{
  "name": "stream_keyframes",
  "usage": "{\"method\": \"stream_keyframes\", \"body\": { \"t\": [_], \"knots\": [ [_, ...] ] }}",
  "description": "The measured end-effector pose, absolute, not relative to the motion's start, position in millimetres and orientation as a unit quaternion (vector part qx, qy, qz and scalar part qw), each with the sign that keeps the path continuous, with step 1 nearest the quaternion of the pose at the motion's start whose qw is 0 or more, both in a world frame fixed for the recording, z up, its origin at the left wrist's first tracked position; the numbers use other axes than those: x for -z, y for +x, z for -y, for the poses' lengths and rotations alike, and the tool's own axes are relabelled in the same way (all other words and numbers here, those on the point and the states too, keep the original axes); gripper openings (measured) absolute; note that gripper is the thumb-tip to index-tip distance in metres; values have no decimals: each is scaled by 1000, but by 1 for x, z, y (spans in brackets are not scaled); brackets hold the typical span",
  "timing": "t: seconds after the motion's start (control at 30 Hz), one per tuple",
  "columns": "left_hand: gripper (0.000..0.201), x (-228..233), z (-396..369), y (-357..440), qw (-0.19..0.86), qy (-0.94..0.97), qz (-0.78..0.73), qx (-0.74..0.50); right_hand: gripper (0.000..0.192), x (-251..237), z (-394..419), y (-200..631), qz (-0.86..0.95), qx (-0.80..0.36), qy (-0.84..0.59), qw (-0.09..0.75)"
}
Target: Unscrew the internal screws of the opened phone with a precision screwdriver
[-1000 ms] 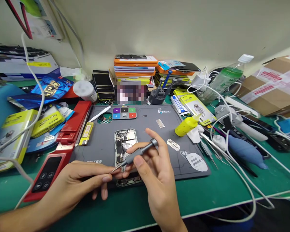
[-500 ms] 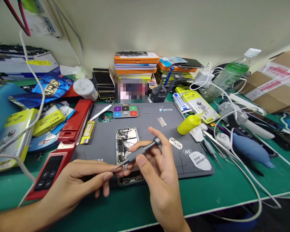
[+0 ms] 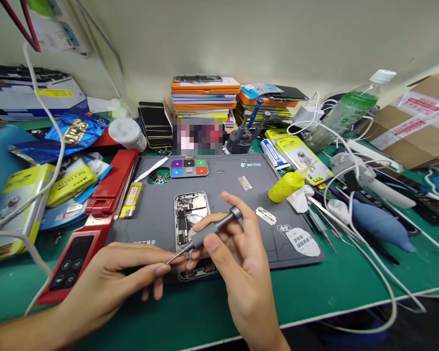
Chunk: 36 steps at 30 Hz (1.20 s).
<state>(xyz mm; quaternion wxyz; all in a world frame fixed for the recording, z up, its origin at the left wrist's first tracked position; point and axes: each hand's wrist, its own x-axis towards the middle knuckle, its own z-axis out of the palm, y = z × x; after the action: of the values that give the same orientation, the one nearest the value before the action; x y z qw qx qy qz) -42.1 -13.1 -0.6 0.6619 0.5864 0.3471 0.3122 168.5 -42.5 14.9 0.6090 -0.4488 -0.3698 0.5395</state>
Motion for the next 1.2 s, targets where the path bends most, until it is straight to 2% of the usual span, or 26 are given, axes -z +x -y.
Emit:
{"method": "stream_keyframes", "body": {
  "t": [0.7, 0.97, 1.2],
  "knots": [
    [33, -3, 11, -41, 656, 602, -322, -322, 39, -16, 42, 167, 379, -524, -451, 615],
    [19, -2, 12, -42, 657, 601, -344, -299, 41, -16, 39, 165, 398, -466, -489, 621],
    [21, -6, 13, -42, 662, 600, -337, -296, 42, -17, 41, 165, 396, -470, -499, 611]
  ]
}}
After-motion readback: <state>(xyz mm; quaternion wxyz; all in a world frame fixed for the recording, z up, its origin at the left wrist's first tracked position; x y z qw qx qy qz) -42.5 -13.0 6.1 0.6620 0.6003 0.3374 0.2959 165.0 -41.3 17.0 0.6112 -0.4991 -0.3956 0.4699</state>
